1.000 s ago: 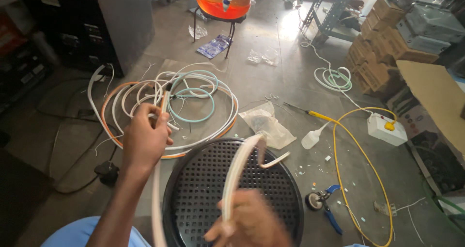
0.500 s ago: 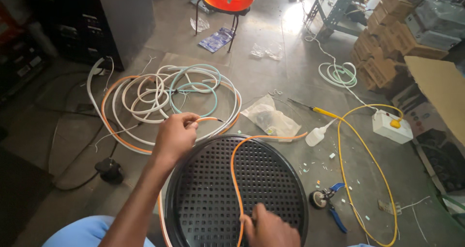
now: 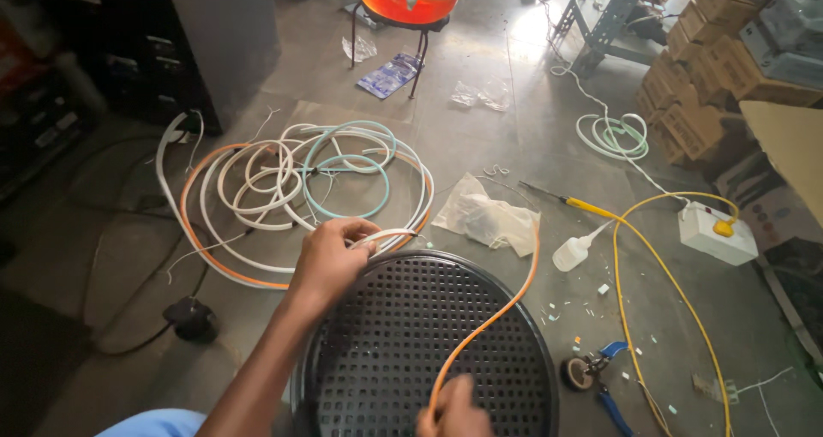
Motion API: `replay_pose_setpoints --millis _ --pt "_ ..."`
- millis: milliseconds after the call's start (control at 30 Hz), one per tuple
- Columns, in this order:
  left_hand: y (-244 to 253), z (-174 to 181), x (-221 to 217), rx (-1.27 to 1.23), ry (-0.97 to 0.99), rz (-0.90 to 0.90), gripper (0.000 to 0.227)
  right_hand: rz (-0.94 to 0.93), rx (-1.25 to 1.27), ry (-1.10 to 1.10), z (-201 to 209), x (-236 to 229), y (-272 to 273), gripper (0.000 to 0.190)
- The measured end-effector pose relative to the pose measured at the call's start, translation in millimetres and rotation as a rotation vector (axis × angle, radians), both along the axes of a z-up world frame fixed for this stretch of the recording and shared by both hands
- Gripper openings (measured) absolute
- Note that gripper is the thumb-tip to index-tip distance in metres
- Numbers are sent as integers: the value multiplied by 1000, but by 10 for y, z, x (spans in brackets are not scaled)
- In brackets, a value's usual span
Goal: The person is assembling an LED light fixture by attaching flexible LED strips to a circular perforated frame. They use wire cutters to trim the strips and a glue bottle to secure them in place.
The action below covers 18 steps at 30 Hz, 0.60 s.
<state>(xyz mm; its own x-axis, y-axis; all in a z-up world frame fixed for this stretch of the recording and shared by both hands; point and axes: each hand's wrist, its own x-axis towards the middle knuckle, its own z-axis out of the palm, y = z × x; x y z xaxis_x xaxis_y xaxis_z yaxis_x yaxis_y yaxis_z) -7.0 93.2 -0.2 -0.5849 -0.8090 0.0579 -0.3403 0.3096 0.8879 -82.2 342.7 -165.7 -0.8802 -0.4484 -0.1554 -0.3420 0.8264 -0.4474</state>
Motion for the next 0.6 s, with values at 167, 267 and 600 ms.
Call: replay_pose_setpoints --millis 167,267,600 --pt "38 31 -19 12 2 -36 28 544 76 -67 340 -279 113 52" --pt "52 12 -33 11 -2 -47 25 628 -67 98 592 -684 376 68" --pt "0 -124 -76 -103 -26 67 24 919 -193 494 -688 -1276 1072 50"
